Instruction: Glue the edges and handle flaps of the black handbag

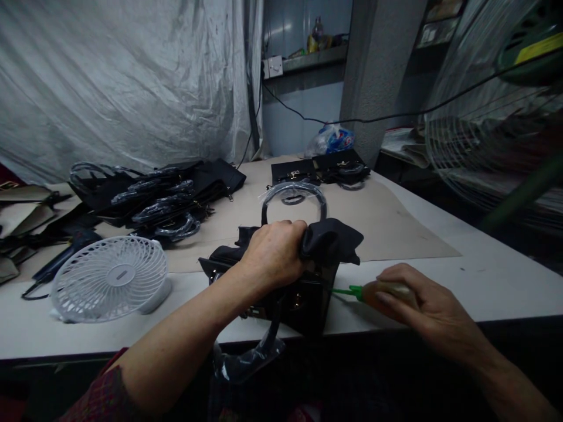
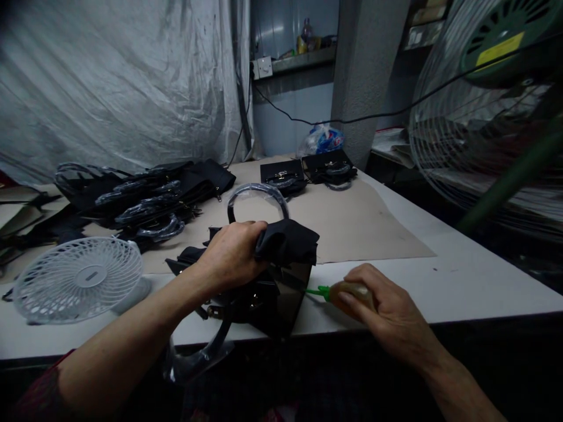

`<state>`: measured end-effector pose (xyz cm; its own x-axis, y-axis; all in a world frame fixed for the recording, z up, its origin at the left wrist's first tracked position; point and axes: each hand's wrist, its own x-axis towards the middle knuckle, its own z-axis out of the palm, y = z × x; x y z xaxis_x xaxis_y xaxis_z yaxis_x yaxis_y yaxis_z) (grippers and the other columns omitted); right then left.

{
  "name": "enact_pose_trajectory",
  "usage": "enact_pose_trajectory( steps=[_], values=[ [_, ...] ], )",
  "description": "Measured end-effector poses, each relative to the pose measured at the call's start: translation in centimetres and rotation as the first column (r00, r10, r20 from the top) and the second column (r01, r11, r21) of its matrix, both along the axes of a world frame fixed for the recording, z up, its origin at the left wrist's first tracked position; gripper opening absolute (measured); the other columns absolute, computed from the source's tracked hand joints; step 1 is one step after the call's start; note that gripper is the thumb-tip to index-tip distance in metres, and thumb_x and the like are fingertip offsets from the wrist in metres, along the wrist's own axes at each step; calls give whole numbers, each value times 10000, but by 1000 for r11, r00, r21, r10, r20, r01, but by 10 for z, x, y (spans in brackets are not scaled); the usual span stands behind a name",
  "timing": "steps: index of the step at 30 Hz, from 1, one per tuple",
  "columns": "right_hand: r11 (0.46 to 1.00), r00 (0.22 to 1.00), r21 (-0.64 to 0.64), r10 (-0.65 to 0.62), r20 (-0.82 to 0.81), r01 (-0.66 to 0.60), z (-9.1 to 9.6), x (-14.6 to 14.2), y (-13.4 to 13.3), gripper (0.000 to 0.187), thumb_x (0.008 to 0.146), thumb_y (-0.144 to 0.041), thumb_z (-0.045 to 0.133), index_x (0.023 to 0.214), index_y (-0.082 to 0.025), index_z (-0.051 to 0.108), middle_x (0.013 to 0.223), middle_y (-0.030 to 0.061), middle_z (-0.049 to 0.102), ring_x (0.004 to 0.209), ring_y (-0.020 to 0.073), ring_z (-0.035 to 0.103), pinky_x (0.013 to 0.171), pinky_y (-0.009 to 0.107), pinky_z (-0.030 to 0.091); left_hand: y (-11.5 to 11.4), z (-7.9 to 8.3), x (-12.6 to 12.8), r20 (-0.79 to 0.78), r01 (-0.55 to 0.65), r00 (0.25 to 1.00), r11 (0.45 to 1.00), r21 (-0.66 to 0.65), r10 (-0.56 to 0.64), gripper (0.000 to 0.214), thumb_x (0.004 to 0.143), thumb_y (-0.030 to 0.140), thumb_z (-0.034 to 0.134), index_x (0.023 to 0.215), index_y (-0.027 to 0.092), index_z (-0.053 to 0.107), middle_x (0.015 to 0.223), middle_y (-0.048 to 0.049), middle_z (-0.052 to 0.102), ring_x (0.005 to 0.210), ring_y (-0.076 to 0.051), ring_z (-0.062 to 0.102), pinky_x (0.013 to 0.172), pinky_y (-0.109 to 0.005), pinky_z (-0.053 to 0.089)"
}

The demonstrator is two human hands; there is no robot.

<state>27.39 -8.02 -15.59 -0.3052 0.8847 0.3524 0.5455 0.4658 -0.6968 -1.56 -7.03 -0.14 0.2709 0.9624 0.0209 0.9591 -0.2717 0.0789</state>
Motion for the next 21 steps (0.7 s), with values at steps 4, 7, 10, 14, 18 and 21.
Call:
enact_pose_trajectory(
  steps=[4, 7, 10, 14, 18, 21],
  values=[
    [999, 999, 13, -42, -15, 42, 1, 0, 1, 267, 979, -513, 649, 1018, -251, 683, 956, 52, 695, 802, 250, 671, 682, 374, 545, 0, -1, 1, -4, 2, 1000, 1000, 0, -2, 238, 860, 272, 721, 1090, 222, 685, 953, -75, 727, 928, -316, 714, 775, -376, 566],
    [995, 998, -97, -43, -39, 39, 0, 0, 1, 273, 961, -527, 662, 988, -256, 678, 903, 24, 700, 752, 234, 682, 647, 356, 543, -1, -1, 0, 5, 4, 1000, 1000, -5, -4, 246, 862, 311, 742, 1083, 220, 685, 964, -78, 728, 928, -319, 712, 765, -377, 566],
    [991, 995, -118, -75, -65, 67, 0, 0, -1, 293, 943, -546, 672, 974, -254, 678, 884, 20, 705, 744, 240, 687, 646, 363, 543, -2, -2, -2, 14, 2, 1000, 1000, 4, -2, 238, 871, 318, 736, 1081, 219, 685, 973, -76, 728, 929, -315, 712, 760, -376, 564],
    [993, 998, -112, -50, -39, 45, 1, 0, -5, 279, 956, -532, 661, 988, -255, 670, 916, 24, 696, 754, 241, 680, 652, 374, 546, -3, -3, -4, 25, -1, 1000, 1000, 10, 1, 223, 871, 323, 730, 1062, 217, 687, 928, -76, 720, 896, -314, 711, 729, -374, 554],
    [997, 999, -74, -11, -39, 8, 2, 1, -10, 241, 986, -498, 649, 1048, -265, 661, 971, 30, 692, 795, 237, 680, 673, 370, 554, -3, -4, -3, 35, 1, 999, 1000, 4, -1, 221, 864, 311, 735, 1059, 218, 689, 916, -73, 718, 886, -311, 709, 720, -370, 550],
    [999, 999, 13, -42, -32, 43, 2, -1, -12, 204, 993, -462, 651, 1051, -267, 665, 980, 33, 687, 809, 232, 672, 682, 364, 549, -4, -3, -2, 28, 4, 1000, 1000, 4, -4, 205, 872, 298, 727, 1052, 208, 688, 916, -76, 715, 883, -306, 708, 719, -368, 546]
  ],
)
